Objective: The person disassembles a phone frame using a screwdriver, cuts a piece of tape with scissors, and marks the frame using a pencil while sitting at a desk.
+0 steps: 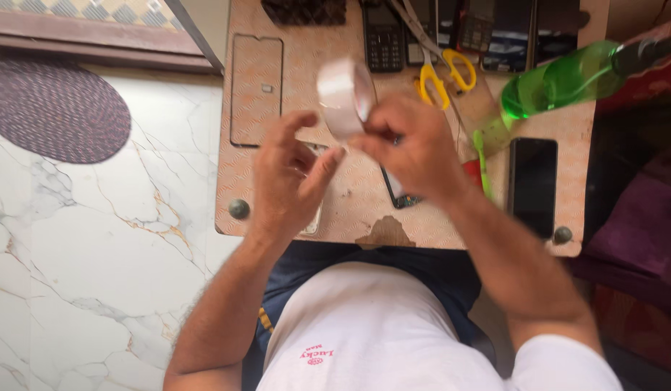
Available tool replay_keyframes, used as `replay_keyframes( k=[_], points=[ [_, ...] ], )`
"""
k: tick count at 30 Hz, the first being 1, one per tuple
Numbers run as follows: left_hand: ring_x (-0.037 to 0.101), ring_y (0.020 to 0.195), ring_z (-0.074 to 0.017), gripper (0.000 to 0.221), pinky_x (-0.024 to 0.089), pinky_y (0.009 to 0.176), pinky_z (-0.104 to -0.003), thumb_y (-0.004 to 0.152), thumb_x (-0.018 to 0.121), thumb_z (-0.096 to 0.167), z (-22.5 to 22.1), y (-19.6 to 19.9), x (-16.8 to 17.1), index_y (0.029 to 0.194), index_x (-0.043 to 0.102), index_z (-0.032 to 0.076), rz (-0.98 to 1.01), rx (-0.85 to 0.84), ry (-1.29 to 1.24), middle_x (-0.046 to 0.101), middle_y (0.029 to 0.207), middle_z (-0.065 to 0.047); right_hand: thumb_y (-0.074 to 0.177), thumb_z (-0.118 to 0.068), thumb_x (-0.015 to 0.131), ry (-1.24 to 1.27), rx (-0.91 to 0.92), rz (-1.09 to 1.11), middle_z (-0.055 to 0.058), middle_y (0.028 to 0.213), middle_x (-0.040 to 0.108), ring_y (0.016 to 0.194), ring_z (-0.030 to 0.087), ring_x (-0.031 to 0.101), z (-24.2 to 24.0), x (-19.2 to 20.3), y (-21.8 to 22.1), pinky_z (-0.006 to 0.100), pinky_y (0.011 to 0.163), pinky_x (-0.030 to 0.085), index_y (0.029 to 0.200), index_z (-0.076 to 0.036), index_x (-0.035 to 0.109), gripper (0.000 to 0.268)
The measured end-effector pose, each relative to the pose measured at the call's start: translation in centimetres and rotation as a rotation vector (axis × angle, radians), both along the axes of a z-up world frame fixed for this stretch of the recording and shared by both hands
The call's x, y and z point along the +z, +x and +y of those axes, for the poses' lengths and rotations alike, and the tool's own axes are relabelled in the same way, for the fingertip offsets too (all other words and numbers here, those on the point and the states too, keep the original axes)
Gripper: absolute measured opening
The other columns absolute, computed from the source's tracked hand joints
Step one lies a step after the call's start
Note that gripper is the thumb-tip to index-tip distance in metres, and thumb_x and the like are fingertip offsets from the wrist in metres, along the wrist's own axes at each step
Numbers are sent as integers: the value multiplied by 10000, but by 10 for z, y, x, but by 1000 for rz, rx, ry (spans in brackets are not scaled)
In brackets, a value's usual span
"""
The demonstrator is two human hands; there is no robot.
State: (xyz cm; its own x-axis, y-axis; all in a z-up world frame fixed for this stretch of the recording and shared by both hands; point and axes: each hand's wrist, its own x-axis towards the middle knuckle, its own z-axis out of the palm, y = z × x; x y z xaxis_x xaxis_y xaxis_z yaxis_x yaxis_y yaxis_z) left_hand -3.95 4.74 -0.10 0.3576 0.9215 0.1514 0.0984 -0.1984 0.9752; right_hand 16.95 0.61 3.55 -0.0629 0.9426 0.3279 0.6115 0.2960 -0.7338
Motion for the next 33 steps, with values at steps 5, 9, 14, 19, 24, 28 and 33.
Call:
replay_keyframes(
  k=[5,9,14,19,24,28,33],
  points=[
    [573,799,-47,324,505,706,-222,1018,723,179,-6,11,-13,1277,676,-11,-421,-294,-355,680,961,-4,923,-91,832,-17,-55,274,53,906,672,771,123,627,-41,-6,-13,289,654,507,937,-34,680,163],
    [546,851,-46,239,481,762,-211,1051,685,145,-11,11,-12,1233,690,-9,-390,-372,-380,675,994,10,858,-70,835,143,-77,60,65,913,657,727,114,612,-52,2,-6,281,638,503,929,-36,671,181],
    [627,1019,-85,166,527,918,-241,1082,633,104,-13,3,-1,1201,673,-3,-421,-561,-242,688,1097,-14,816,-79,854,201,-82,23,144,1073,633,692,112,513,-51,17,19,299,649,489,1140,1,636,399],
    [615,931,-82,213,527,842,-235,1069,629,53,-10,5,8,1277,635,9,-379,-446,-309,678,1075,-49,963,-134,834,58,98,258,83,1105,680,915,110,688,-51,13,35,233,718,615,1380,-25,632,476],
    [678,838,-108,222,585,738,-267,987,664,-24,-11,11,10,1204,645,17,26,-169,225,638,1201,-105,883,-141,895,95,-42,-12,92,1087,681,807,112,657,-62,11,31,224,616,559,1289,-20,648,490],
    [665,785,-110,205,567,705,-275,950,621,-70,-13,9,12,1137,661,1,93,-209,224,654,1153,-109,836,-101,932,77,-68,-120,105,1072,686,747,123,645,-63,14,25,239,577,552,1273,-18,668,517],
    [642,770,-107,87,537,681,-258,951,623,20,-11,7,15,1028,646,-12,26,-248,88,660,987,-73,802,-60,931,195,-12,-259,122,1148,668,987,249,700,-59,16,21,345,802,610,1319,-48,633,598]
  ],
)
